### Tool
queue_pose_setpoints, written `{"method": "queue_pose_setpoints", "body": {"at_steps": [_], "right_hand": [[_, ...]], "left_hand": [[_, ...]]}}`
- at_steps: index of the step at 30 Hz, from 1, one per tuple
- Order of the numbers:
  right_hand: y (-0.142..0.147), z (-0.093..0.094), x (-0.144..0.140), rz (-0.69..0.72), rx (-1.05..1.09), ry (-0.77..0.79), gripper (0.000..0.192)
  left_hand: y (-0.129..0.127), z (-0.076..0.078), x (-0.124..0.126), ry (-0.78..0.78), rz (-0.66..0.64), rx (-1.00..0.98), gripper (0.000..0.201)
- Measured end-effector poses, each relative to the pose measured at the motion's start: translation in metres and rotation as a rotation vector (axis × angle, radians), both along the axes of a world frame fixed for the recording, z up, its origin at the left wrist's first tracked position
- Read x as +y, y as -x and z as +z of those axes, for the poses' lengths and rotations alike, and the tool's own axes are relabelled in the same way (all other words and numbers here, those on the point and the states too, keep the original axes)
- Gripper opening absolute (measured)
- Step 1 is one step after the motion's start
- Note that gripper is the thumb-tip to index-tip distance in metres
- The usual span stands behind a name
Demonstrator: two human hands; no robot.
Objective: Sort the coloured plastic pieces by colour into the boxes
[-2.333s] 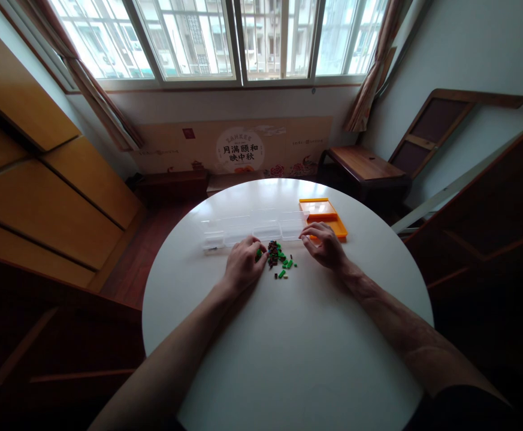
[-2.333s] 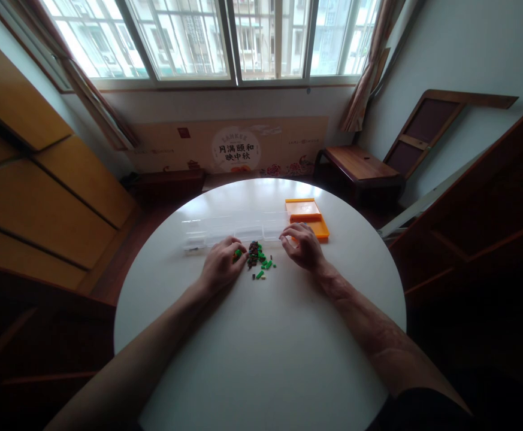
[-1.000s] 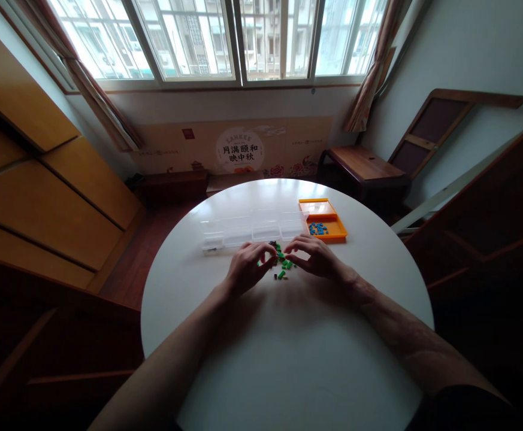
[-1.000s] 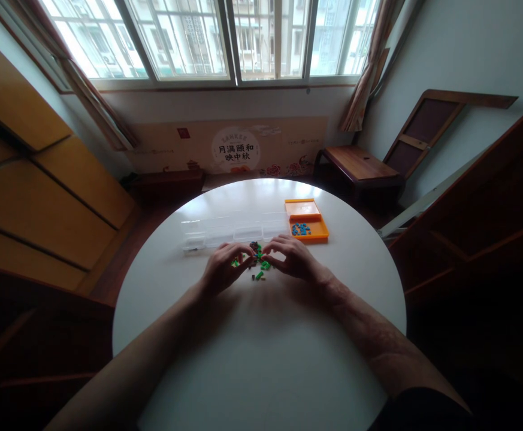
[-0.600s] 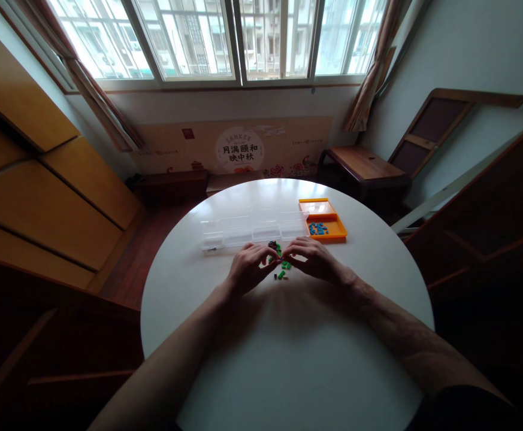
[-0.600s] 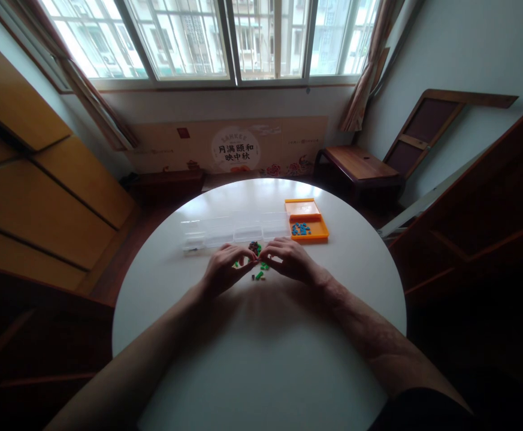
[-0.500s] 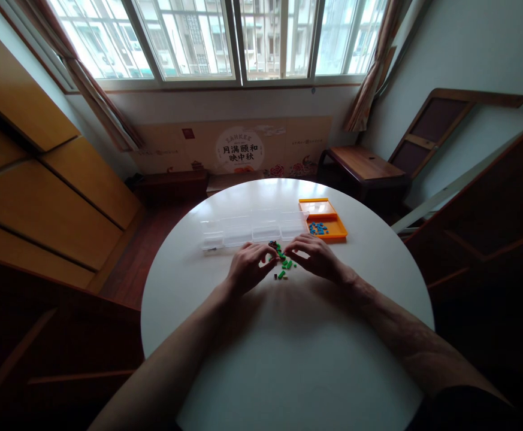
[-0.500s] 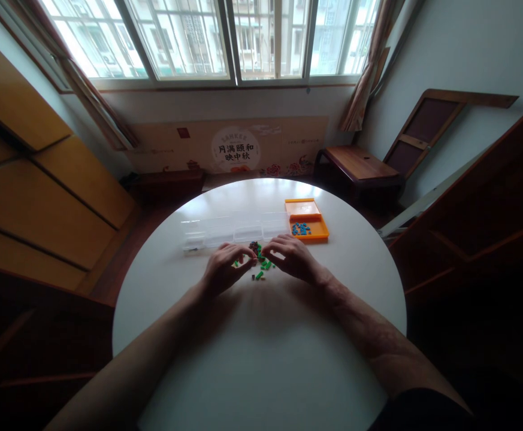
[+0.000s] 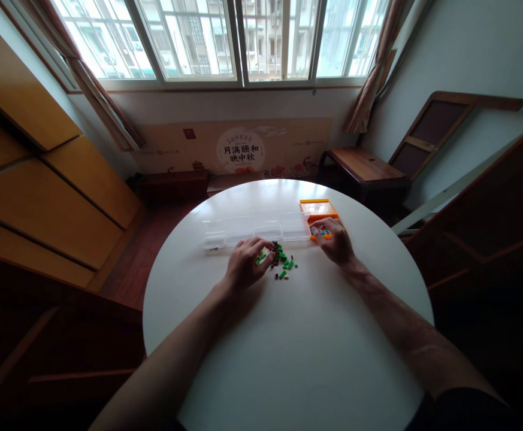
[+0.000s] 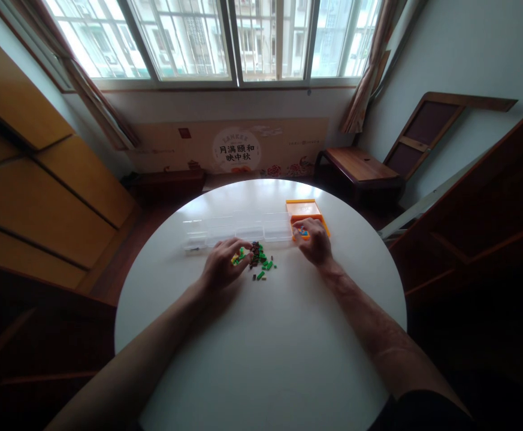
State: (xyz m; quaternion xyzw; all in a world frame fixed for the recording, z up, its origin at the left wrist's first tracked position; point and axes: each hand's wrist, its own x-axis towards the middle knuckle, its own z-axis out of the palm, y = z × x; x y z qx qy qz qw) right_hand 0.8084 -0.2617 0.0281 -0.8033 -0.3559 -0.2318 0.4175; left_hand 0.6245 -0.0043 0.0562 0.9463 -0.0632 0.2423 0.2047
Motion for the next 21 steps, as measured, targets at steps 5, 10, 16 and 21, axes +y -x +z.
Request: {"method": "queue_pose_setpoints", "body": {"at_steps": [5,10,16,21], "right_hand": [[0.032,0.007,0.023,0.437,-0.115,0.229,0.021],[0.043,0.005,0.030,0.510,-0.138,0.344,0.037],[0.041,0.006,0.027,0.524,-0.154,0.396,0.043],[0.041,0.006,0.027,0.522,-0.138,0.384,0.032]], "left_hand": [[-0.002,-0.002,0.003,-0.056,-0.094,0.060,0.025],[-0.003,-0.004,0.006,-0.071,-0.110,0.079,0.021],[-0.004,-0.004,0.005,-0.058,-0.066,0.065,0.014],[-0.003,-0.001,0.003,-0.036,-0.070,0.061,0.010]]}}
